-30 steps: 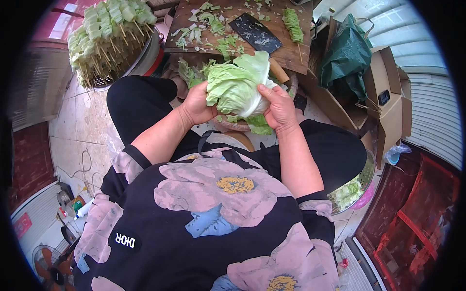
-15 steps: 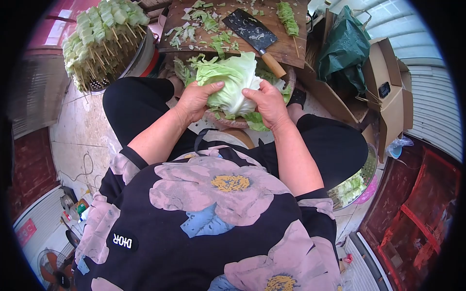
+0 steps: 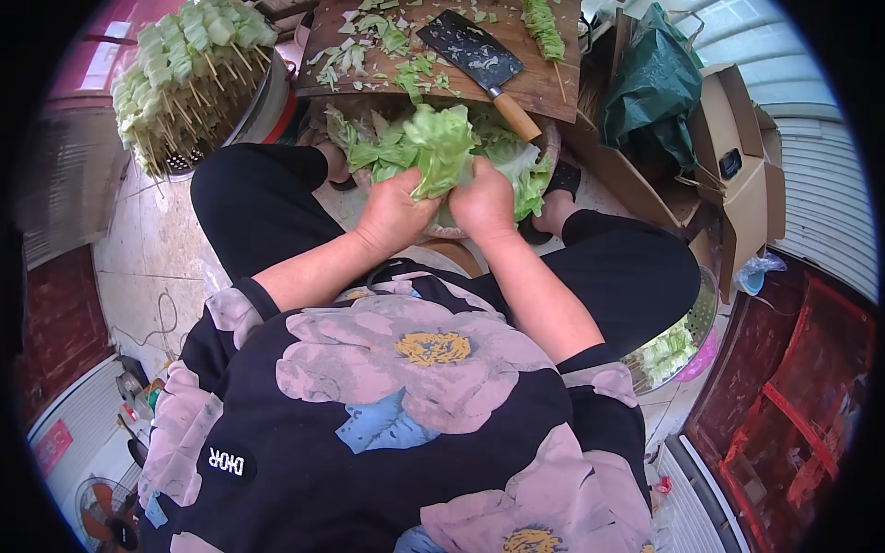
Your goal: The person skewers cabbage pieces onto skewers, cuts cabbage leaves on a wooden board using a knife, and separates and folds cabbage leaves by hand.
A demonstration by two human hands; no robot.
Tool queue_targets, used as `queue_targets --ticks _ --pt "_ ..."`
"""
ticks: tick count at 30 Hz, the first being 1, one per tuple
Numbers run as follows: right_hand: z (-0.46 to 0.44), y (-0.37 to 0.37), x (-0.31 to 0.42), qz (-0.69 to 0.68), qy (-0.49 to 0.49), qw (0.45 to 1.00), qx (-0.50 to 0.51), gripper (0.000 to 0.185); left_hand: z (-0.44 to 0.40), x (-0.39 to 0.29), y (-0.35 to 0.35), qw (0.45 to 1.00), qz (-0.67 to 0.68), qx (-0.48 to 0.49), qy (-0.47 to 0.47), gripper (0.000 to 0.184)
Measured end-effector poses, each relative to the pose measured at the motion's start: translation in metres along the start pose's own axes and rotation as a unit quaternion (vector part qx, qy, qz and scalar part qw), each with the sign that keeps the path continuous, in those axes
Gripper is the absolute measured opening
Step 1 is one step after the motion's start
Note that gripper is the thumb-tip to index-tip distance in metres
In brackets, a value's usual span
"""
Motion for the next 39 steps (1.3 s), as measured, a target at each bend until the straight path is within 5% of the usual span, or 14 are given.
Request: queue_targets --ticks 3,7,12,16,21,28,31,33,34,39 --pt "-0.005 0.004 -0.01 -0.045 -0.007 0.998 -0.049 0.031 -0.007 0.003 0.001 0.999 -0.045 -0.012 -0.015 0.027" --pt "-0.004 0.003 -0.021 -0.183 0.074 0.979 0.04 0.026 -0.018 0.018 0.001 0.975 0.196 0.039 -0.096 0.023" --pt "-0.001 -0.007 0.005 0.06 -0.119 0.991 0.003 0.029 -0.021 0.019 -0.001 0.921 0.333 0.088 -0.181 0.03" --pt "-0.002 -0.003 -0.004 0.104 -0.15 0.983 -0.025 0.03 -0.018 0.021 -0.003 0.901 0.372 0.108 -0.196 0.031" --pt "-0.007 -0.006 -0.024 0.167 -0.042 0.984 0.05 0.032 -0.023 0.0 -0.021 0.868 0.47 0.107 -0.121 0.03" --pt "-0.021 -0.002 -0.044 0.142 0.012 0.987 0.07 0.033 -0.02 -0.006 -0.043 0.859 0.475 0.128 -0.143 0.037" --pt "-0.035 0.007 -0.053 -0.01 0.071 0.994 0.086 0.048 -0.02 -0.001 -0.043 0.883 0.428 0.136 -0.14 0.035" --pt "-0.038 0.01 -0.048 -0.293 0.095 0.95 0.049 0.068 -0.019 0.0 -0.044 0.898 0.395 0.134 -0.136 0.032" --pt "-0.039 0.007 -0.045 -0.292 0.078 0.951 0.069 0.075 -0.018 0.0 -0.044 0.925 0.32 0.144 -0.143 0.032" --pt "-0.033 -0.021 -0.01 -0.403 0.102 0.905 0.088 0.05 -0.015 0.001 -0.037 0.949 0.116 0.257 -0.144 0.031"
Point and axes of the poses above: each hand's wrist, its own z-axis away from the middle knuckle, its own y-axis out of the palm, x = y × z, the point moved 4 cm from there along -z, towards the middle knuckle, and after that the axes turned 9 degrees about -y, right-handed, at the moved point
